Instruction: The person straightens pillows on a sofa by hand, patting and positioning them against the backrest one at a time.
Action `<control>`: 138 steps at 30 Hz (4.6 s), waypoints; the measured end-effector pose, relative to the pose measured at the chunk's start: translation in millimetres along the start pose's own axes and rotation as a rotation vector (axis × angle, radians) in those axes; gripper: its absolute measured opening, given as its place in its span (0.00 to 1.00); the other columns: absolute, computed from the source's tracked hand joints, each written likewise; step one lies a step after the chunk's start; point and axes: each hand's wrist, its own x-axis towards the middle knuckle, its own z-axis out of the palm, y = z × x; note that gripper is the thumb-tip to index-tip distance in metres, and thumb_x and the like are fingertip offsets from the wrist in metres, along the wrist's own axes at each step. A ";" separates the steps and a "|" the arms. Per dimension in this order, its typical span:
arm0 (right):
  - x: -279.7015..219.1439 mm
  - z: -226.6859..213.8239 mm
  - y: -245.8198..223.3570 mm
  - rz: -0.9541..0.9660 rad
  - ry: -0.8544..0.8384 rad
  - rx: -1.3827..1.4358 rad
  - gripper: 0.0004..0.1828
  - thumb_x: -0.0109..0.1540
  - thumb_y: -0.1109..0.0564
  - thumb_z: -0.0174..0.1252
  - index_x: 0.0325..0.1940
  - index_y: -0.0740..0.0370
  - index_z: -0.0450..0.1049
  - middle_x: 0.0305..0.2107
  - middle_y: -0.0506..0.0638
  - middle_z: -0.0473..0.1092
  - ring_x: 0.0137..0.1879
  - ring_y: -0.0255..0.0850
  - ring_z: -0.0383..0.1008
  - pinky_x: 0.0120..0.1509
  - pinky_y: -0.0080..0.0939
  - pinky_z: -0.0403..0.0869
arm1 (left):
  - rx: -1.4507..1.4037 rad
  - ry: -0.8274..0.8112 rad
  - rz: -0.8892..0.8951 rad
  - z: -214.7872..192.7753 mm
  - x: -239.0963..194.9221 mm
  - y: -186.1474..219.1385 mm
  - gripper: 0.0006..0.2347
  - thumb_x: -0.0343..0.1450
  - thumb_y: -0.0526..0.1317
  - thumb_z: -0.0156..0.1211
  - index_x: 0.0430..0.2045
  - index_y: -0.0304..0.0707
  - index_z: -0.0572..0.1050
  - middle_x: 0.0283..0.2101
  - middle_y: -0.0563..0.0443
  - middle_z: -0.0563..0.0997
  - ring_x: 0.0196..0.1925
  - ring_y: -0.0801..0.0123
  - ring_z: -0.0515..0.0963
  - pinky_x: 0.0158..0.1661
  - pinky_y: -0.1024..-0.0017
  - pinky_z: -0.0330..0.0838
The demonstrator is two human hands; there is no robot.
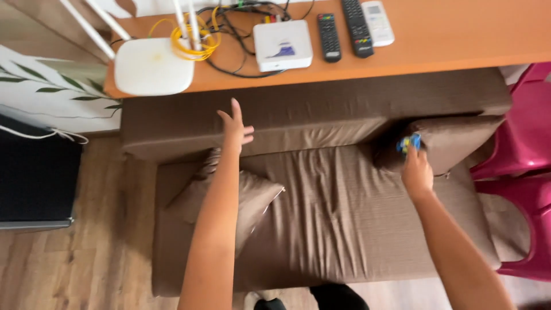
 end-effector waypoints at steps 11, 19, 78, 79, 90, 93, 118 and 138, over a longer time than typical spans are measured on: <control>-202.6 67.3 -211.5 0.523 -0.653 0.923 0.20 0.68 0.54 0.52 0.63 0.56 0.76 0.50 0.69 0.75 0.57 0.71 0.75 0.61 0.66 0.73 | 0.805 0.211 -0.264 -252.0 13.8 -348.9 0.44 0.72 0.67 0.50 0.76 0.41 0.41 0.71 0.33 0.65 0.68 0.45 0.71 0.59 0.45 0.71; -254.1 36.2 -305.2 0.551 -0.770 1.080 0.27 0.66 0.53 0.56 0.70 0.40 0.71 0.59 0.65 0.71 0.69 0.63 0.66 0.74 0.61 0.65 | 0.566 0.198 -0.211 -216.8 35.5 -470.8 0.60 0.60 0.77 0.62 0.76 0.43 0.32 0.72 0.26 0.55 0.71 0.37 0.64 0.62 0.43 0.68; -22.7 150.0 -456.5 0.400 -0.160 1.013 0.25 0.76 0.42 0.43 0.70 0.61 0.59 0.59 0.66 0.68 0.68 0.58 0.68 0.66 0.63 0.72 | 0.256 0.235 0.402 -262.5 207.9 -316.4 0.23 0.79 0.48 0.44 0.69 0.41 0.62 0.69 0.38 0.68 0.73 0.54 0.64 0.69 0.53 0.63; -24.8 136.9 -465.5 0.343 0.054 0.947 0.24 0.75 0.50 0.46 0.72 0.63 0.58 0.63 0.70 0.61 0.72 0.65 0.58 0.72 0.66 0.64 | 0.237 0.333 0.477 -260.8 212.6 -312.1 0.21 0.80 0.49 0.46 0.68 0.43 0.64 0.66 0.38 0.72 0.69 0.51 0.70 0.66 0.53 0.67; -0.7 62.0 -570.4 -0.617 0.376 0.369 0.28 0.72 0.43 0.45 0.76 0.51 0.63 0.72 0.53 0.61 0.79 0.49 0.54 0.79 0.59 0.52 | 0.341 0.638 0.591 -219.3 271.0 -258.9 0.22 0.73 0.59 0.59 0.58 0.51 0.73 0.56 0.48 0.80 0.61 0.58 0.79 0.59 0.57 0.76; 21.1 75.1 -523.9 -0.578 0.327 0.418 0.26 0.67 0.47 0.56 0.69 0.51 0.72 0.65 0.54 0.70 0.73 0.56 0.62 0.71 0.65 0.59 | 0.285 0.677 0.504 -226.5 267.4 -253.4 0.13 0.70 0.57 0.64 0.43 0.60 0.76 0.45 0.58 0.83 0.52 0.59 0.83 0.50 0.60 0.80; -121.5 80.5 -483.9 -0.296 0.143 0.524 0.21 0.65 0.48 0.61 0.59 0.57 0.78 0.54 0.59 0.76 0.64 0.56 0.73 0.71 0.53 0.68 | 0.888 0.493 0.751 -192.4 42.6 -352.6 0.22 0.78 0.50 0.47 0.68 0.44 0.62 0.67 0.39 0.68 0.71 0.44 0.63 0.60 0.34 0.65; -99.8 236.9 -414.9 -0.116 -0.251 0.258 0.25 0.75 0.50 0.33 0.75 0.55 0.59 0.73 0.61 0.56 0.73 0.73 0.58 0.67 0.84 0.60 | 0.845 0.364 0.036 -198.1 94.8 -351.4 0.37 0.76 0.70 0.22 0.77 0.48 0.39 0.79 0.37 0.39 0.80 0.40 0.35 0.68 0.27 0.26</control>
